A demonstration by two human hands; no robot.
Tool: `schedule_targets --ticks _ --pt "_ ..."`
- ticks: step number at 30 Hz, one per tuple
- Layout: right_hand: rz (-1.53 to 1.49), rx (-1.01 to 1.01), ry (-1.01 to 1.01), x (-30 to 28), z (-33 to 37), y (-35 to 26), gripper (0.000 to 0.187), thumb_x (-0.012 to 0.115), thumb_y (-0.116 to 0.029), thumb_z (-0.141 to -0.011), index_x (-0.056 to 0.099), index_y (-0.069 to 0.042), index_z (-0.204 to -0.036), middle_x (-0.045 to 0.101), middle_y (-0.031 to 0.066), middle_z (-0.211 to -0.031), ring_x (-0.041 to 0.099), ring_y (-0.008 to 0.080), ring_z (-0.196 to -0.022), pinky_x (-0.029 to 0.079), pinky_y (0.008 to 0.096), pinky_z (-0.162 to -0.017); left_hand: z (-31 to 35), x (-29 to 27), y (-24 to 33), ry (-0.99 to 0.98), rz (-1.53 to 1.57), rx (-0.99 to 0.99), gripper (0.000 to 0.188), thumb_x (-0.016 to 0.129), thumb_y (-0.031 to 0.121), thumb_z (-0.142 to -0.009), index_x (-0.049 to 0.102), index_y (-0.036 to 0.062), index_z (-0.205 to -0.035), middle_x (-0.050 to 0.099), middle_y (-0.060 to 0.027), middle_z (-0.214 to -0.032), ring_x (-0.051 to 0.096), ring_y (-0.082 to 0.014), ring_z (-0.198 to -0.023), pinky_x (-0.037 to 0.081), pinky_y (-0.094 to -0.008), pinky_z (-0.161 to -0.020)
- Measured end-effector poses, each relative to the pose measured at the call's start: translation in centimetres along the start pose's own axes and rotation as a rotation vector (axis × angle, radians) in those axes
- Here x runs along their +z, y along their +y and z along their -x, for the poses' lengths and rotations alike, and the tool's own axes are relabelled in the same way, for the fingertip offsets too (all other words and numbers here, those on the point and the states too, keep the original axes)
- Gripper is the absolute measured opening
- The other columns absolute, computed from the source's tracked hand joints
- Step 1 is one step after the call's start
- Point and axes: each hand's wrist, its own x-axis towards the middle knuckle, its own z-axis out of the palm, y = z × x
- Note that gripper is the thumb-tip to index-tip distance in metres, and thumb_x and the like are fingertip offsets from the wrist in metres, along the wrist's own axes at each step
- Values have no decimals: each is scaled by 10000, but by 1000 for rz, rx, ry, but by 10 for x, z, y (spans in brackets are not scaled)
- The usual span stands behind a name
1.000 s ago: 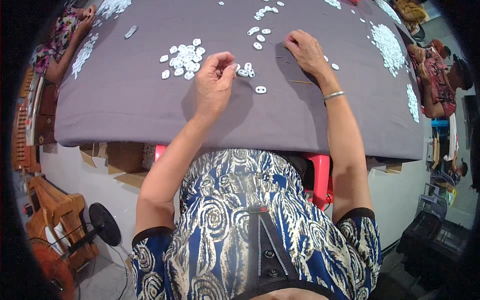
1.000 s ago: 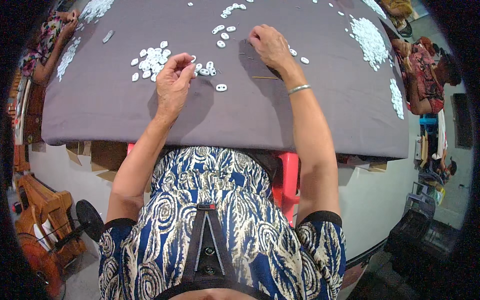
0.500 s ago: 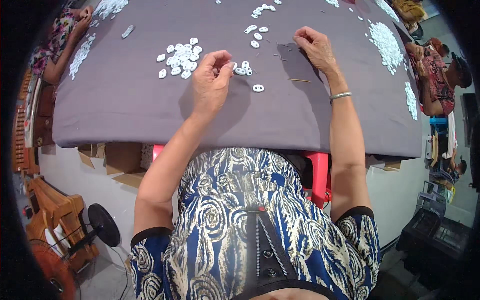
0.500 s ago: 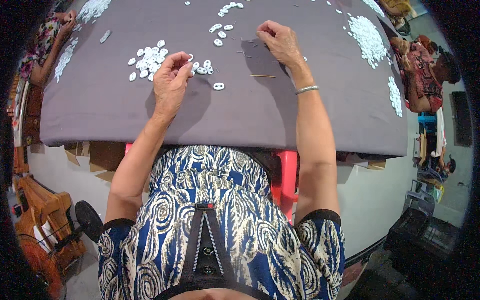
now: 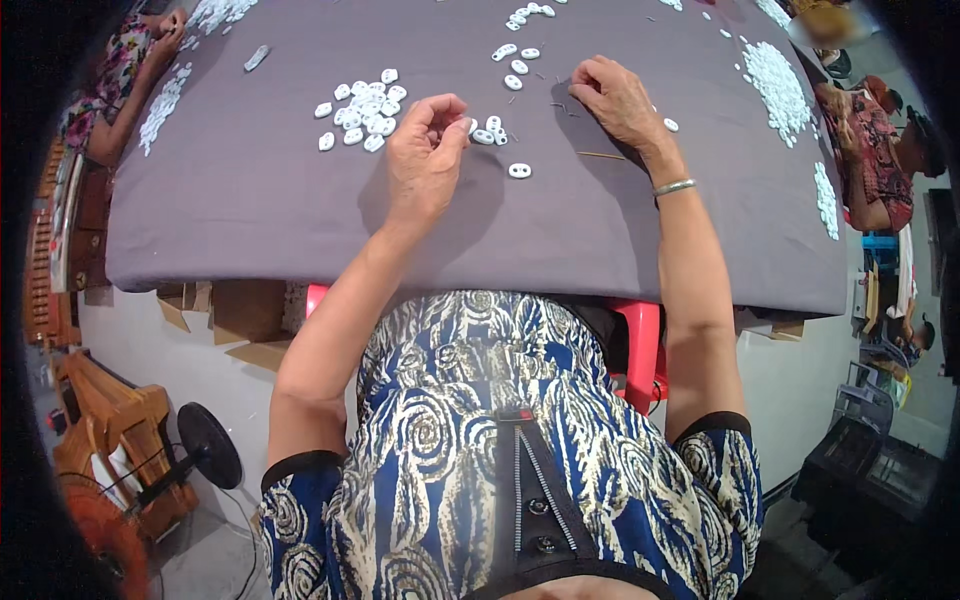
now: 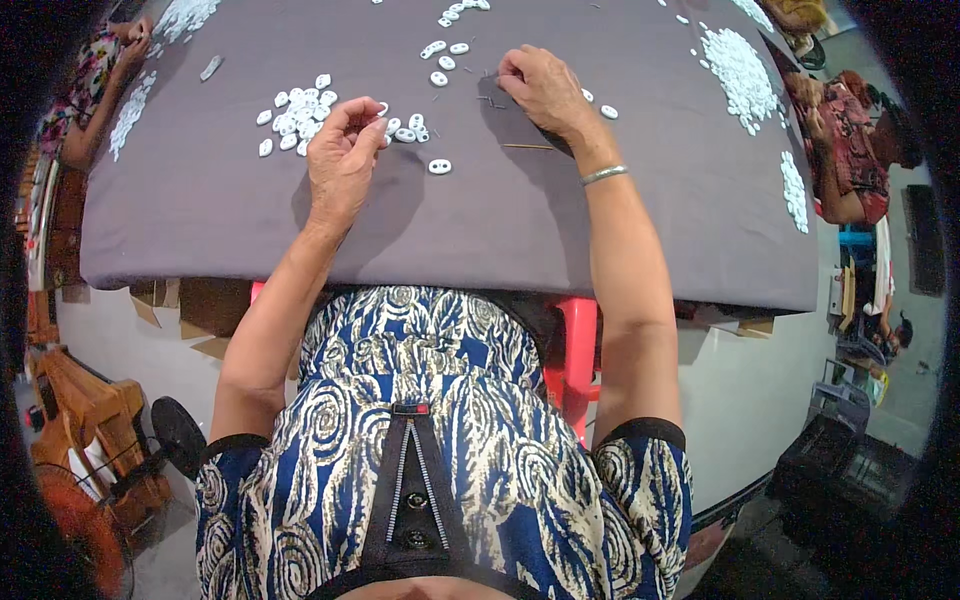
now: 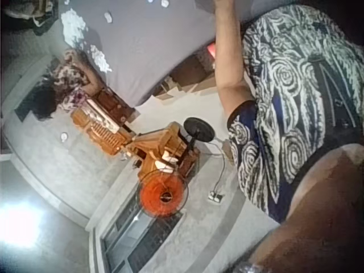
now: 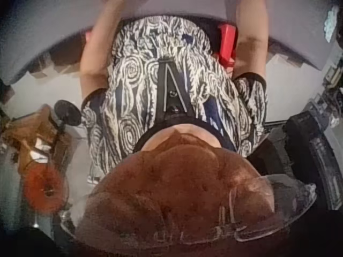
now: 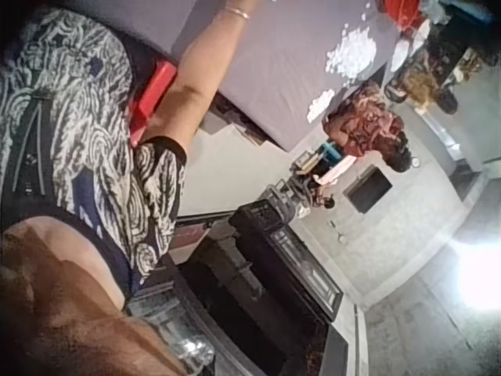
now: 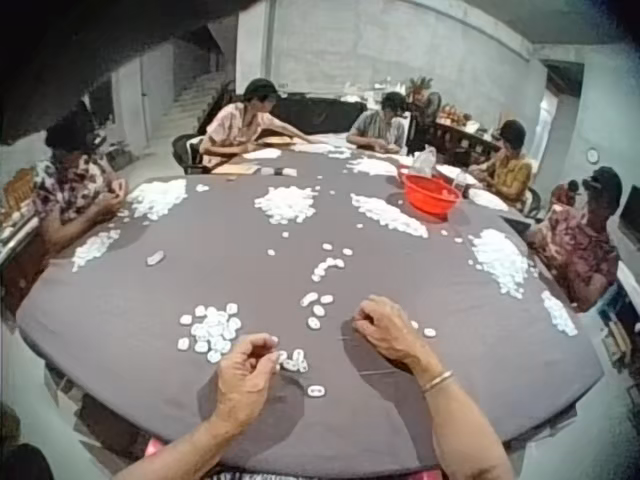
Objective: Inspecting and sorting small white plastic components on a table in a manufacturing setting.
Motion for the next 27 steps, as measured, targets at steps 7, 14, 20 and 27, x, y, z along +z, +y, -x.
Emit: schedule_targets --ticks 7,14,20,27 --pt "-388 295 7 -11 -2 -7 173 561 -194 -862 585 -24 -883 511 6 -661 451 107 -609 407 261 -577 0 0 -1 2 25 13 170 595 30 -876 603 17 -1045 582 1 -866 525 -36 -682 403 -168 -533" --pt "-400 297 -59 -11 -1 -8 184 552 -200 -860 597 -23 -878 510 -3 -648 456 88 -609 404 256 -570 0 0 0 -5 20 -17 169 591 25 -876 603 19 -1045 575 4 -873 525 -35 -684 399 -165 -533" --pt "-333 297 108 -14 -2 3 182 595 -209 -843 620 -28 -845 547 -1 -658 467 61 -591 402 235 -554 -1 -1 -2 -7 21 -4 173 595 22 -871 604 23 -1044 576 7 -872 523 -29 -685 392 -161 -528" --pt "-403 282 108 -10 -1 9 117 654 -141 -836 610 -33 -823 504 -50 -675 470 29 -659 393 199 -591 0 0 0 -8 18 -2 169 595 27 -871 604 17 -1039 581 2 -877 520 -27 -680 391 -158 -522"
